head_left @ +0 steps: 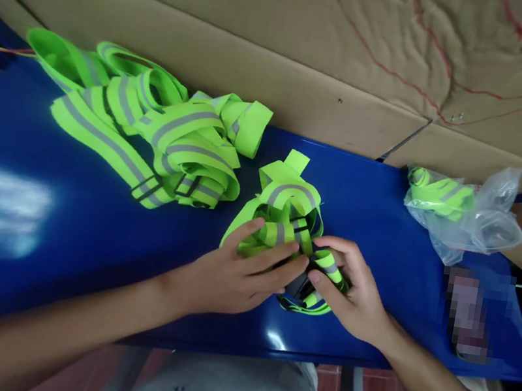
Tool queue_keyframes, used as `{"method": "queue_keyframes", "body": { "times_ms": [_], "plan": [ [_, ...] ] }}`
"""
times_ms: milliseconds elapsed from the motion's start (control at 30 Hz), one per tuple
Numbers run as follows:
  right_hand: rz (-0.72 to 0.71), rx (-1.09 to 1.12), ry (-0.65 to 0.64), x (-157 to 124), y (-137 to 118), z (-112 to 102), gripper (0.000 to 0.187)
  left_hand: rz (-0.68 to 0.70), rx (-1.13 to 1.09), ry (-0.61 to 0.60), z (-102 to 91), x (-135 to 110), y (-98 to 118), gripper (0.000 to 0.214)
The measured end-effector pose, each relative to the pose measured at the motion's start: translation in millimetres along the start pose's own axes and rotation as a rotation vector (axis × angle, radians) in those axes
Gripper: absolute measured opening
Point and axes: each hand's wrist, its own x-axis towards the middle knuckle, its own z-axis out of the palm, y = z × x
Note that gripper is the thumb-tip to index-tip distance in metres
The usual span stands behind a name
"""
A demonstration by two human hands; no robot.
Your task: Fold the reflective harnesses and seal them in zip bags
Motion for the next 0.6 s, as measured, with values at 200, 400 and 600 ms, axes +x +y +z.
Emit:
{"method": "queue_keyframes", "body": {
  "times_ms": [200,400,600],
  "plan": [
    [-0.008,0.016,-0.045,4.0,-1.3,-0.5,0.038,0.017,-0.067,0.034,1.4,-0.1,1.3,0.015],
    [0.024,-0.062,0.001,7.6,-7.0,-22.5,0.03,-0.053,-0.071,0.106,-5.0,7.6,-10.6,0.017],
    [0.187,0.095,0.303,5.1,4.1,-83.9,0.047,-0.402,-0.064,0.251,-11.9,7.1,-47.6,0.029]
  ]
}}
